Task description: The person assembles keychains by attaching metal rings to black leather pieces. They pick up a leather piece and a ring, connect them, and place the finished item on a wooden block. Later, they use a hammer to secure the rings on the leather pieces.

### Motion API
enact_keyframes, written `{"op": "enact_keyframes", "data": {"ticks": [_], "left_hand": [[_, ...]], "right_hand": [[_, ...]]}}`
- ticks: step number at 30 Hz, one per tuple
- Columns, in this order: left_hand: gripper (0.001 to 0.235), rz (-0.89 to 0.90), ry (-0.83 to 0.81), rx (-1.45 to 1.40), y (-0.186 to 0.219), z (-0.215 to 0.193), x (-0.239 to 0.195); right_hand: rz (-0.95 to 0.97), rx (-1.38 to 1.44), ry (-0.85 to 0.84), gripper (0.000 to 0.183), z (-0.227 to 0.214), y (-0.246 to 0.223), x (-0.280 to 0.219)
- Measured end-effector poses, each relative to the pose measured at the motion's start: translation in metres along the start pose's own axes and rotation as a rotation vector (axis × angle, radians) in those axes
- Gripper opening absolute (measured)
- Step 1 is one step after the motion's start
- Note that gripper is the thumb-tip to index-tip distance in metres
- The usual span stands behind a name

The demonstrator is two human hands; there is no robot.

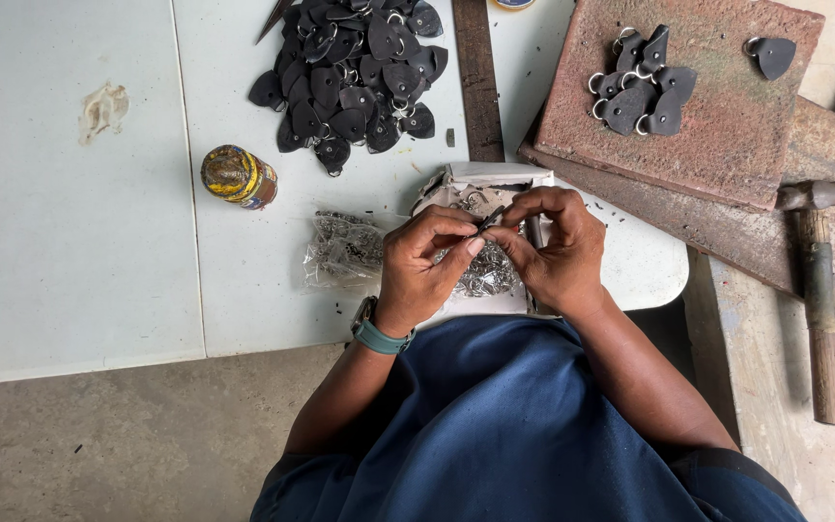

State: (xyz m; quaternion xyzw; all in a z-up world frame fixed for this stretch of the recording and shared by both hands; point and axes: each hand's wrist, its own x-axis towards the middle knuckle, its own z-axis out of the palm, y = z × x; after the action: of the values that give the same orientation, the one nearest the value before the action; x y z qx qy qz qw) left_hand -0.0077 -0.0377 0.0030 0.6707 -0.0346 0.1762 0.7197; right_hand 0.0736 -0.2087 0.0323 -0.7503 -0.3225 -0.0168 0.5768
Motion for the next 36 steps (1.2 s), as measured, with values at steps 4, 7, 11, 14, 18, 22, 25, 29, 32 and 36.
{"op": "enact_keyframes", "data": {"ticks": [4,7,11,14,18,22,25,29,32,36], "left_hand": [[0.013,-0.006,-0.051,0.042,0.008,-0.005,0.002],[0.017,0.102,-0.033,0.076,0.013,-0.001,0.004],[0.013,0.085,-0.021,-0.091,0.014,0.009,0.001],[0.011,0.043,-0.054,-0.182,0.014,0.013,-0.003],[0.010,-0.016,-0.054,-0.266,0.017,0.020,0.000],[0.008,0.016,-0.069,-0.050,0.027,0.030,0.021],[0.008,0.049,-0.084,0.101,0.030,0.045,0.041],[0.010,0.093,-0.140,0.238,0.019,0.077,0.083],[0.010,0.112,-0.178,0.352,0.002,0.107,0.126],[0.013,0.204,-0.254,0.645,-0.020,0.134,0.177]], "right_hand": [[-0.093,-0.202,-0.155,0.041,-0.011,-0.008,0.009],[-0.002,-0.151,-0.255,0.020,-0.014,-0.012,0.010],[-0.147,-0.146,-0.200,0.020,-0.015,-0.016,0.001],[-0.181,-0.129,-0.193,0.021,-0.019,-0.019,-0.005],[-0.118,-0.129,-0.182,0.020,-0.026,-0.017,-0.006],[-0.074,-0.051,-0.201,0.017,-0.042,-0.008,-0.003],[0.037,-0.047,-0.137,0.011,-0.059,0.000,-0.004],[0.132,-0.029,-0.015,0.014,-0.092,0.018,0.001],[0.211,-0.157,0.185,0.021,-0.120,0.035,0.005],[0.229,-0.212,0.356,0.011,-0.144,0.054,0.001]]}}
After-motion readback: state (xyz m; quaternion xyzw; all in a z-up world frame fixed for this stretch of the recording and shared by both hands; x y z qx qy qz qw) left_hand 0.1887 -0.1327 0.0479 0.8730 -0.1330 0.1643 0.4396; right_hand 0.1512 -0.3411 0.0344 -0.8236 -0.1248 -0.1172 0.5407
